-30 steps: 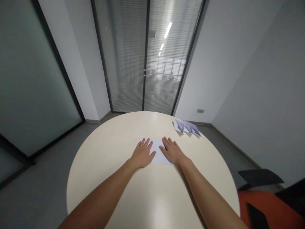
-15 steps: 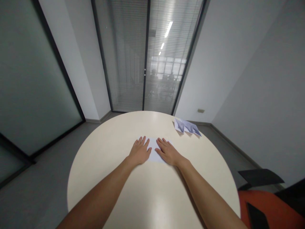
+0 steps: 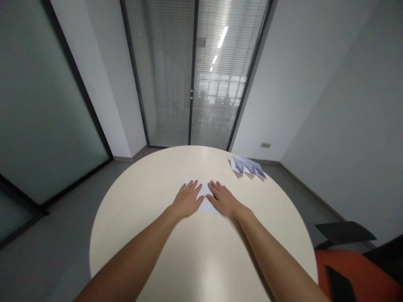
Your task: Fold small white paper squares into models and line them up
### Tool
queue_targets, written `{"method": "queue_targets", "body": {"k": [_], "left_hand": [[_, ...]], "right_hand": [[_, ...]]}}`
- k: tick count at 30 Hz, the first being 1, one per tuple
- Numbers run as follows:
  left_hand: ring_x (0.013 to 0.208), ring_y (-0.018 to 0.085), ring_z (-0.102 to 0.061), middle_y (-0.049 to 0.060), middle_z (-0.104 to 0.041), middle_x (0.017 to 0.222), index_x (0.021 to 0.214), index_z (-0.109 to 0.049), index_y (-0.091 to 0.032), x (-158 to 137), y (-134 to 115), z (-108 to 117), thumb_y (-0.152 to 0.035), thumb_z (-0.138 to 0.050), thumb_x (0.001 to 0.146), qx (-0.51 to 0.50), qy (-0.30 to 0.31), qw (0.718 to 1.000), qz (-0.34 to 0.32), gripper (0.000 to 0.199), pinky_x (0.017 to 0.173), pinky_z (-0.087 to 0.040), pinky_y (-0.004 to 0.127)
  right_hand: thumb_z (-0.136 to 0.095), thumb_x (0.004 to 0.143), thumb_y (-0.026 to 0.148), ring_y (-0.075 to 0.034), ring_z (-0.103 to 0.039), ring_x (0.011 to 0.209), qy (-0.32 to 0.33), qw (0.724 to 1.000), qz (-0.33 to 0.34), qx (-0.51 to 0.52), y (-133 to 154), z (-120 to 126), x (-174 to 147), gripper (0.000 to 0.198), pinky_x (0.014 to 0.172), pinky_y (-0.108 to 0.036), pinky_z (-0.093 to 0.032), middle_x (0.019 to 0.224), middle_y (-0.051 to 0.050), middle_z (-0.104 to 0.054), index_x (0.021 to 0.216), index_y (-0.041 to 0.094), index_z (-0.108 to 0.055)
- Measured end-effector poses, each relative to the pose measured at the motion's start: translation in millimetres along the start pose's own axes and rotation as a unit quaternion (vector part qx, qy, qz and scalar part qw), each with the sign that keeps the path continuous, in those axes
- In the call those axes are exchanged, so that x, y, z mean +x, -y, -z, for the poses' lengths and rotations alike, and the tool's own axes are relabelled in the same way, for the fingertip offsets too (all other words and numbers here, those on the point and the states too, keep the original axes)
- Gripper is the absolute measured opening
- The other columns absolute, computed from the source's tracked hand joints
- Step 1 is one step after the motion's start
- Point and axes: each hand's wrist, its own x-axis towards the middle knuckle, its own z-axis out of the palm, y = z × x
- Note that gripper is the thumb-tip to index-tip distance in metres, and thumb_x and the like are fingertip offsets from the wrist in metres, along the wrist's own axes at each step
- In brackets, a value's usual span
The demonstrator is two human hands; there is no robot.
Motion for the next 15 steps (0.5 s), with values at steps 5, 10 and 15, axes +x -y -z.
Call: {"method": "queue_targets", "body": {"k": [5, 10, 15], "left_hand": [[0.152, 0.030, -0.021, 0.012, -0.026, 0.164, 0.154, -0.037, -0.016, 0, 2, 2, -0.049, -0.031, 0.102, -0.003, 0.008, 1.000, 0.006, 0.062, 0.124, -0.018, 0.050], [0.152, 0.030, -0.021, 0.012, -0.027, 0.164, 0.154, -0.037, -0.016, -1, 2, 4, -0.049, -0.032, 0.102, -0.002, 0.007, 1.000, 0.014, 0.062, 0.124, -0.018, 0.050], [0.152, 0.030, -0.024, 0.013, -0.030, 0.162, 0.152, -0.040, -0.017, 0, 9, 4, -0.048, -0.035, 0.102, 0.005, -0.005, 1.000, 0.014, 0.060, 0.123, -0.020, 0.049]], "right_hand": [[-0.028, 0.101, 0.059, -0.032, -0.014, 0.154, 0.005, 0.998, -0.053, -0.014, -9, 3, -1, 0.074, 0.122, -0.053, -0.017, 0.166, -0.010, -0.017, 0.160, 0.015, -0.024], [-0.031, 0.102, 0.051, -0.035, -0.012, 0.154, -0.050, 0.992, -0.099, -0.057, -17, 3, 0, 0.068, 0.121, -0.056, -0.016, 0.166, -0.015, -0.019, 0.156, 0.009, -0.032], [-0.031, 0.102, 0.052, -0.031, -0.013, 0.154, -0.054, 0.998, 0.035, 0.001, -14, 3, 3, 0.065, 0.121, -0.054, -0.019, 0.165, -0.013, -0.024, 0.155, 0.015, -0.036]]}}
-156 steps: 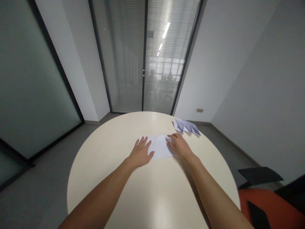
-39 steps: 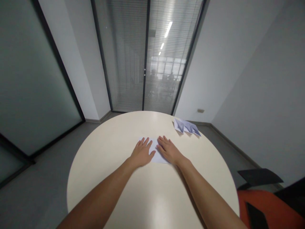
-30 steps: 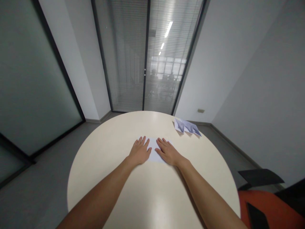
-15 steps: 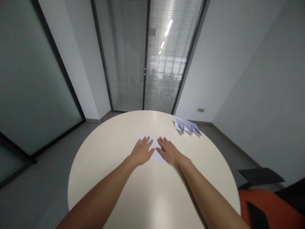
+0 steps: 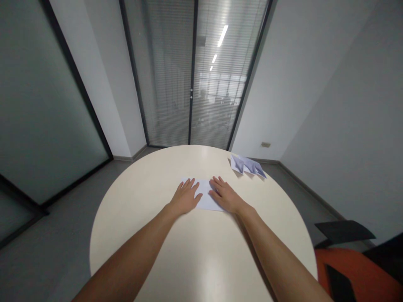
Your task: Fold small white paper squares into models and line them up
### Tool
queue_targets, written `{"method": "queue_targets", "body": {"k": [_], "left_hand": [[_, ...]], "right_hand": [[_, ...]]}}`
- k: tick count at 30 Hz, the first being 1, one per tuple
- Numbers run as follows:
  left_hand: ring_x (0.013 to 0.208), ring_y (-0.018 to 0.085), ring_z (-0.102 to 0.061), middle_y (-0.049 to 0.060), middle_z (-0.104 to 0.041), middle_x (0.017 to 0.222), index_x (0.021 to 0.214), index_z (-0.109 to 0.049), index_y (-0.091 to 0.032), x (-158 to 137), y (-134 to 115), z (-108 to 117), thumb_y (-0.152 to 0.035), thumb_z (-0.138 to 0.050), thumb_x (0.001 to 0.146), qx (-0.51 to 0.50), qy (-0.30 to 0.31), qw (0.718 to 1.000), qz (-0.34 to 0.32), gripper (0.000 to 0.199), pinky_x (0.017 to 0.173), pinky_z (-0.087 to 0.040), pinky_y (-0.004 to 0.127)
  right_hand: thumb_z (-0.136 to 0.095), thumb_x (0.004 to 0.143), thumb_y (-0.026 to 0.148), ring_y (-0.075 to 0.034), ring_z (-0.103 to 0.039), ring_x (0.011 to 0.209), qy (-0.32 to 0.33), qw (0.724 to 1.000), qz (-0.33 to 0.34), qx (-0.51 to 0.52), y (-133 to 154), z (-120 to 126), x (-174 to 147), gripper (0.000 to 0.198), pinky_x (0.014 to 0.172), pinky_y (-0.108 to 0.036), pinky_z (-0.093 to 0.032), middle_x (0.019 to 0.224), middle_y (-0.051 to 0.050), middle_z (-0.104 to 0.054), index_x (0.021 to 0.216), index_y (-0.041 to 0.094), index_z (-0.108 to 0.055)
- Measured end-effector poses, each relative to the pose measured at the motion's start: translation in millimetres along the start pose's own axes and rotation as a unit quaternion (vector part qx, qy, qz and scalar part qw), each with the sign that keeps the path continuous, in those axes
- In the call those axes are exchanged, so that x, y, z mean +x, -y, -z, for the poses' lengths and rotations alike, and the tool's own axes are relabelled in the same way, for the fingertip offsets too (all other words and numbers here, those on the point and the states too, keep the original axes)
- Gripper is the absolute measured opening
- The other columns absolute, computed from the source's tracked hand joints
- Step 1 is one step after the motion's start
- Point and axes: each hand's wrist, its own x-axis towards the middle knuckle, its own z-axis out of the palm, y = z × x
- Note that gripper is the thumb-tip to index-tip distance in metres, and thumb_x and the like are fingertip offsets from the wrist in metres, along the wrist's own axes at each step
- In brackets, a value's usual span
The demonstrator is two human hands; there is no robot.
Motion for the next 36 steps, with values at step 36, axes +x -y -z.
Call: {"method": "queue_targets", "body": {"k": [36], "left_hand": [[0.153, 0.032, -0.017, 0.010, -0.023, 0.165, 0.154, -0.037, -0.022, 1, 3, -2, -0.056, -0.032, 0.100, -0.018, 0.018, 0.999, -0.019, 0.064, 0.123, -0.015, 0.056]], "right_hand": [[-0.041, 0.097, 0.059, -0.036, -0.015, 0.153, 0.012, 0.998, -0.064, -0.007, 12, 5, -2, 0.068, 0.120, -0.061, -0.013, 0.165, -0.011, -0.024, 0.154, 0.020, -0.038]]}}
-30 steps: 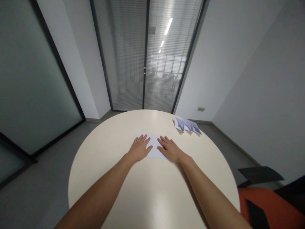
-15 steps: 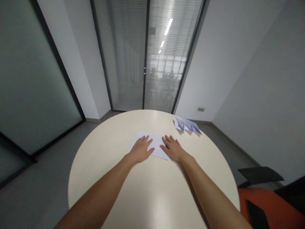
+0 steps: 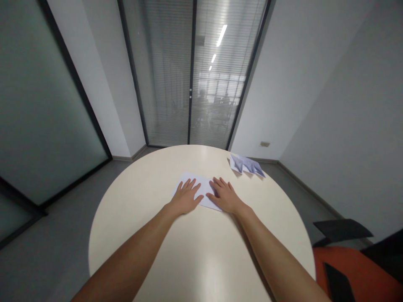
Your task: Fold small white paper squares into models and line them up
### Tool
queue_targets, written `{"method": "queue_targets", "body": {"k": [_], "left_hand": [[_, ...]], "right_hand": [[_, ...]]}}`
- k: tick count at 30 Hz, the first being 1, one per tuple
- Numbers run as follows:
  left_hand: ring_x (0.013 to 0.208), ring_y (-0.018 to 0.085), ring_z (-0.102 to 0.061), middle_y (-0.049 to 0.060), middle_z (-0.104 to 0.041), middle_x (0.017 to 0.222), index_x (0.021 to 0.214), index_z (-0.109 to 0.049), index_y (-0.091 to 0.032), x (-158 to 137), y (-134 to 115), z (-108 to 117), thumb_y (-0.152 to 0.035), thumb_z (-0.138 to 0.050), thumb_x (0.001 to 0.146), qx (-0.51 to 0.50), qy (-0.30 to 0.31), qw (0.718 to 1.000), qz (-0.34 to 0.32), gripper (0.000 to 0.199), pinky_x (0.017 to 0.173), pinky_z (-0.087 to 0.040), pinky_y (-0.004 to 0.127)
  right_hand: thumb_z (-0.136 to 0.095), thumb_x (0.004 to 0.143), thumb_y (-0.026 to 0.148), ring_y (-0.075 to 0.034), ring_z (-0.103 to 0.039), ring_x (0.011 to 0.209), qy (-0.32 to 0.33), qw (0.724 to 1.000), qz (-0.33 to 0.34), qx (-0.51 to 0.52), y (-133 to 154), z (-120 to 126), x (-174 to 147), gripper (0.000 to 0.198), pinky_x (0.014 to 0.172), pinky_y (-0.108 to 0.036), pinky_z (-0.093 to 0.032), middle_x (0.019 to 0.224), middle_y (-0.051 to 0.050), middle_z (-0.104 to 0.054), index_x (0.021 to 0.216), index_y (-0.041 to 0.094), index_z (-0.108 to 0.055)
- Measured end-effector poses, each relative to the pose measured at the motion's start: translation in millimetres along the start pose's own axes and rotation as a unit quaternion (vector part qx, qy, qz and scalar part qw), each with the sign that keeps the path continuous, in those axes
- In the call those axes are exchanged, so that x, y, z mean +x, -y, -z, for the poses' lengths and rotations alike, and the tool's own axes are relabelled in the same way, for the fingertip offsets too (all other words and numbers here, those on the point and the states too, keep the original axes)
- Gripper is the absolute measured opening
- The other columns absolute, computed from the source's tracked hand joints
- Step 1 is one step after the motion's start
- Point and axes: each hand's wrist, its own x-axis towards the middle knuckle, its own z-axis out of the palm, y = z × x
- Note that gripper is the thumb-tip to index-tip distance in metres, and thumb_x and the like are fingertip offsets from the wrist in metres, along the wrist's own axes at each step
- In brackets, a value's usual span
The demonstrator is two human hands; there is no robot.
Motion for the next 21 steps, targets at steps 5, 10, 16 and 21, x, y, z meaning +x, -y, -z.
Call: {"method": "queue_targets", "body": {"k": [5, 10, 16, 21], "left_hand": [[0.153, 0.031, -0.018, 0.010, -0.025, 0.165, 0.154, -0.038, -0.022, -1, 0, 1, -0.054, -0.032, 0.101, 0.003, -0.004, 1.000, 0.000, 0.062, 0.123, -0.015, 0.056], [0.153, 0.031, -0.018, 0.009, -0.024, 0.165, 0.154, -0.038, -0.024, -2, 0, 1, -0.054, -0.032, 0.101, 0.005, -0.002, 1.000, 0.001, 0.061, 0.123, -0.015, 0.055], [0.153, 0.032, -0.018, 0.010, -0.025, 0.165, 0.153, -0.039, -0.023, -3, -2, 3, -0.053, -0.033, 0.101, 0.000, 0.000, 1.000, 0.007, 0.061, 0.123, -0.016, 0.055], [0.153, 0.032, -0.018, 0.010, -0.024, 0.165, 0.154, -0.038, -0.021, -2, -1, 2, -0.054, -0.032, 0.101, 0.000, -0.001, 1.000, 0.010, 0.062, 0.123, -0.015, 0.055]], "right_hand": [[-0.036, 0.100, 0.056, -0.038, -0.017, 0.152, 0.000, 0.999, -0.050, -0.012, -14, -2, 1, 0.066, 0.118, -0.064, -0.016, 0.165, -0.013, -0.025, 0.154, 0.020, -0.037], [-0.035, 0.101, 0.051, -0.038, -0.018, 0.152, -0.021, 0.996, -0.081, -0.028, -26, -3, 4, 0.061, 0.118, -0.064, -0.018, 0.164, -0.013, -0.026, 0.153, 0.019, -0.039], [-0.041, 0.098, 0.056, -0.037, -0.011, 0.153, 0.001, 0.998, -0.070, -0.006, -31, 1, 1, 0.069, 0.119, -0.063, -0.015, 0.166, -0.014, -0.020, 0.156, 0.019, -0.034], [-0.056, 0.092, 0.052, -0.037, -0.010, 0.153, -0.011, 1.000, 0.009, 0.012, -25, 11, -1, 0.070, 0.119, -0.062, -0.016, 0.166, -0.012, -0.022, 0.153, 0.022, -0.042]]}}
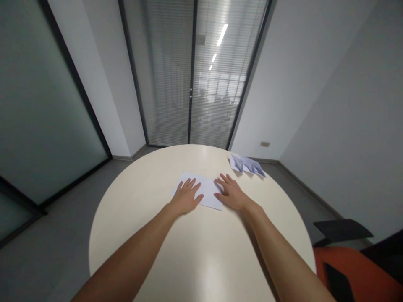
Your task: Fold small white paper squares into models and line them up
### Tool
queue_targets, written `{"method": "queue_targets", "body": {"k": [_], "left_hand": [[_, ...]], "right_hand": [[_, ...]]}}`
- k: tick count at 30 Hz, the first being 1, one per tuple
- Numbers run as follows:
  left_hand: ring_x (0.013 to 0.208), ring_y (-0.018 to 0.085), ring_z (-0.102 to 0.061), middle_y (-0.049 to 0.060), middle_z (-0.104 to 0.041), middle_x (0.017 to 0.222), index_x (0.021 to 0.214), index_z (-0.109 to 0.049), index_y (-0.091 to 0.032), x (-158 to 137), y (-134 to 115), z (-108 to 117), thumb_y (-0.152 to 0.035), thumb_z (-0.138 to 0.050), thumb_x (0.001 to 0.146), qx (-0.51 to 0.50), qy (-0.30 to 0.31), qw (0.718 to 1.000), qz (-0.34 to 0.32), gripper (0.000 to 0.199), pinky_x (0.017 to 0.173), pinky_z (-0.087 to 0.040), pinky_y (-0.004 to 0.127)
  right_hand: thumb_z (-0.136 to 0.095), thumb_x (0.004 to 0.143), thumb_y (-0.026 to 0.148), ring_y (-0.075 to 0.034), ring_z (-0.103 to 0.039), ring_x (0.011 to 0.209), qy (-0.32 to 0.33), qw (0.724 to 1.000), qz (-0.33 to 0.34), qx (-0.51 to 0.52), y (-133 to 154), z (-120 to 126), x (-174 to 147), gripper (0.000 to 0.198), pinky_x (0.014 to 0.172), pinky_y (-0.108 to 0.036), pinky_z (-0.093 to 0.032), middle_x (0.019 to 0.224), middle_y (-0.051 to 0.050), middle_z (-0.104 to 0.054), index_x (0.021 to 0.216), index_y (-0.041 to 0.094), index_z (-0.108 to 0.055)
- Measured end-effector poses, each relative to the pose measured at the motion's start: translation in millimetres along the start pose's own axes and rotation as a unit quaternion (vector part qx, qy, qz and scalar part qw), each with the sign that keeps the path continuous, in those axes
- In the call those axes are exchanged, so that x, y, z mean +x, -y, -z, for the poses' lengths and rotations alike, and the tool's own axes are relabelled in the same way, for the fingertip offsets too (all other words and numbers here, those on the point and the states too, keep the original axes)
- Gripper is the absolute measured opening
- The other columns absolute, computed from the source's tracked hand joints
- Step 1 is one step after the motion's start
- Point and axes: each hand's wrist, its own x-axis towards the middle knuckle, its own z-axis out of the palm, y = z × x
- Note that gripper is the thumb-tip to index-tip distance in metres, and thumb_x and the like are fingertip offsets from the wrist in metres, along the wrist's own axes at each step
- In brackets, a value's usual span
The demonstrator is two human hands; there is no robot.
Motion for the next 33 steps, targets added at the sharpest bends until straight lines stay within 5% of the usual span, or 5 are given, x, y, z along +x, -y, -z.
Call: {"method": "queue_targets", "body": {"k": [4, 8, 18, 24, 33], "left_hand": [[0.153, 0.032, -0.020, 0.010, -0.026, 0.165, 0.153, -0.039, -0.022, 0, 0, 0, -0.053, -0.034, 0.101, 0.007, -0.009, 1.000, 0.007, 0.061, 0.123, -0.016, 0.054], [0.152, 0.033, -0.023, 0.011, -0.030, 0.163, 0.152, -0.041, -0.021, 1, -1, -1, -0.052, -0.037, 0.101, 0.011, -0.021, 1.000, 0.019, 0.060, 0.122, -0.018, 0.055], [0.130, 0.026, -0.054, 0.011, -0.061, 0.139, 0.130, -0.064, -0.018, 7, 3, 0, -0.026, -0.056, 0.096, -0.061, -0.119, 0.988, -0.079, 0.036, 0.114, -0.038, 0.042], [0.134, 0.030, -0.050, 0.010, -0.060, 0.140, 0.128, -0.064, -0.022, 2, 1, 2, -0.032, -0.060, 0.094, -0.094, -0.081, 0.987, -0.105, 0.036, 0.115, -0.036, 0.051], [0.148, 0.038, -0.031, 0.006, -0.052, 0.150, 0.111, -0.069, -0.028, -4, -1, 14, -0.042, -0.066, 0.089, -0.135, 0.006, 0.985, -0.108, 0.026, 0.116, -0.017, 0.070]], "right_hand": [[-0.058, 0.091, 0.046, -0.033, -0.028, 0.150, 0.018, 0.993, 0.110, 0.036, 12, 6, -2, 0.056, 0.121, -0.055, -0.021, 0.157, -0.011, -0.043, 0.143, 0.023, -0.056], [-0.060, 0.090, 0.046, -0.029, -0.046, 0.140, 0.037, 0.986, 0.133, 0.094, 16, 7, -4, 0.050, 0.117, -0.042, -0.034, 0.149, -0.012, -0.052, 0.132, 0.021, -0.066], [-0.080, 0.073, 0.053, -0.035, -0.038, 0.145, 0.100, 0.979, 0.118, 0.133, 6, 5, -1, 0.074, 0.118, -0.049, -0.031, 0.157, -0.016, -0.040, 0.137, 0.022, -0.062], [-0.082, 0.068, 0.057, -0.035, -0.036, 0.146, 0.103, 0.979, 0.103, 0.144, 6, 6, -3, 0.079, 0.120, -0.051, -0.026, 0.159, -0.015, -0.037, 0.137, 0.024, -0.062], [-0.079, 0.072, 0.043, -0.033, -0.049, 0.136, 0.076, 0.973, 0.109, 0.191, 4, 11, -5, 0.033, 0.112, -0.044, -0.036, 0.144, -0.012, -0.057, 0.097, 0.022, -0.078]]}}
